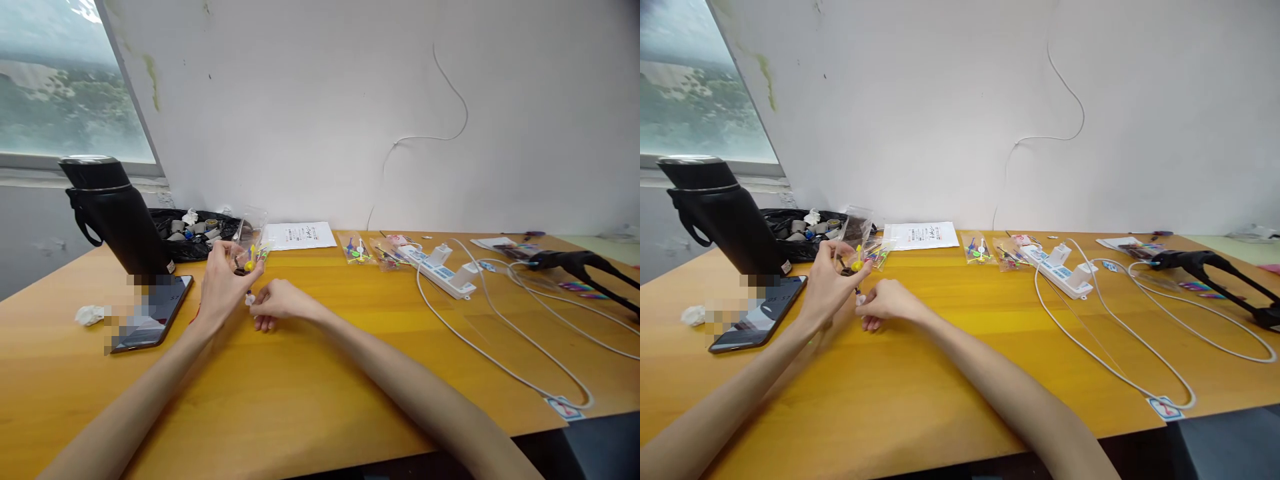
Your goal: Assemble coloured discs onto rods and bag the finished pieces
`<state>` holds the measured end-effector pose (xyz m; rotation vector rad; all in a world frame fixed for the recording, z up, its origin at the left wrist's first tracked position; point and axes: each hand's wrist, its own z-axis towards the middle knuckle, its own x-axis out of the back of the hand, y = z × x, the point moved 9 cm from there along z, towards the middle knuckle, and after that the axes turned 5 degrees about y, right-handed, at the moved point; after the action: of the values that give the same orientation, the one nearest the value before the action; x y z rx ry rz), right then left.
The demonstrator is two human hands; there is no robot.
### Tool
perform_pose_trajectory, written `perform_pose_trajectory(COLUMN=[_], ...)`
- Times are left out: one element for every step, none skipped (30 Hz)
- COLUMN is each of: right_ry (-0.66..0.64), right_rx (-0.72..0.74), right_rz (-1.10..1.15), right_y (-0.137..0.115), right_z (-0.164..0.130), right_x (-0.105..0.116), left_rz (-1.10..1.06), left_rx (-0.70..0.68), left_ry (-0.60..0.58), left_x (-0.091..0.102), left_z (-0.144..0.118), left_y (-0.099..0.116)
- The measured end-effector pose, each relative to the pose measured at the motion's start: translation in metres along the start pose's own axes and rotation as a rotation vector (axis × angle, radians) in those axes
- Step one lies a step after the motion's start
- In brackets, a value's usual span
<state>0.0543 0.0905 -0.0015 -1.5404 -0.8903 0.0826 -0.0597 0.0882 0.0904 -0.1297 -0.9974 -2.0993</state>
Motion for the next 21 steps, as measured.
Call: perform_pose_trajectory(right_ry=[0.024, 0.056, 0.097, 0.145, 0.199, 0.262, 0.333, 0.399, 0.467, 0.544, 0.607, 0.650, 0.681, 0.694, 0.695, 0.671, 0.647, 0.623, 0.607, 0.595, 0.584], right_rx=[-0.018, -0.031, -0.036, -0.036, -0.032, -0.008, 0.017, 0.058, 0.120, 0.137, 0.161, 0.203, 0.232, 0.267, 0.308, 0.354, 0.393, 0.416, 0.427, 0.428, 0.424], right_rz=[-0.005, -0.024, -0.053, -0.096, -0.151, -0.215, -0.283, -0.353, -0.404, -0.439, -0.448, -0.439, -0.426, -0.414, -0.407, -0.407, -0.413, -0.424, -0.441, -0.459, -0.476], right_y=[0.001, 0.002, 0.002, 0.000, -0.002, -0.008, -0.014, -0.023, -0.034, -0.043, -0.052, -0.062, -0.071, -0.080, -0.090, -0.099, -0.108, -0.115, -0.121, -0.125, -0.129], right_z=[0.001, 0.001, 0.000, -0.002, -0.005, -0.009, -0.015, -0.022, -0.031, -0.042, -0.054, -0.067, -0.080, -0.092, -0.105, -0.116, -0.127, -0.137, -0.146, -0.154, -0.159], right_x=[0.011, 0.023, 0.038, 0.054, 0.071, 0.090, 0.109, 0.128, 0.145, 0.163, 0.178, 0.190, 0.200, 0.207, 0.211, 0.212, 0.212, 0.211, 0.210, 0.209, 0.207], left_rz=[-0.013, -0.022, -0.027, -0.031, -0.034, -0.035, -0.035, -0.032, -0.025, -0.017, -0.008, 0.000, 0.005, 0.009, 0.011, 0.012, 0.015, 0.019, 0.025, 0.033, 0.040], left_rx=[0.005, 0.011, 0.017, 0.022, 0.025, 0.025, 0.022, 0.015, 0.004, -0.011, -0.029, -0.050, -0.070, -0.086, -0.097, -0.103, -0.107, -0.109, -0.110, -0.109, -0.106], left_ry=[-0.002, -0.002, -0.002, 0.000, 0.001, 0.001, -0.005, -0.021, -0.050, -0.091, -0.141, -0.197, -0.250, -0.297, -0.334, -0.359, -0.377, -0.390, -0.402, -0.411, -0.418], left_x=[0.000, 0.000, 0.000, 0.001, 0.001, 0.001, 0.000, -0.002, -0.006, -0.011, -0.017, -0.024, -0.030, -0.036, -0.040, -0.043, -0.045, -0.047, -0.048, -0.049, -0.050], left_z=[0.000, 0.001, 0.002, 0.002, 0.002, 0.002, 0.001, -0.001, -0.004, -0.008, -0.013, -0.019, -0.025, -0.031, -0.036, -0.039, -0.042, -0.044, -0.045, -0.045, -0.045], left_y=[-0.001, -0.002, -0.003, -0.004, -0.004, -0.004, -0.003, -0.001, 0.002, 0.006, 0.010, 0.015, 0.020, 0.024, 0.028, 0.030, 0.031, 0.032, 0.032, 0.031, 0.030])
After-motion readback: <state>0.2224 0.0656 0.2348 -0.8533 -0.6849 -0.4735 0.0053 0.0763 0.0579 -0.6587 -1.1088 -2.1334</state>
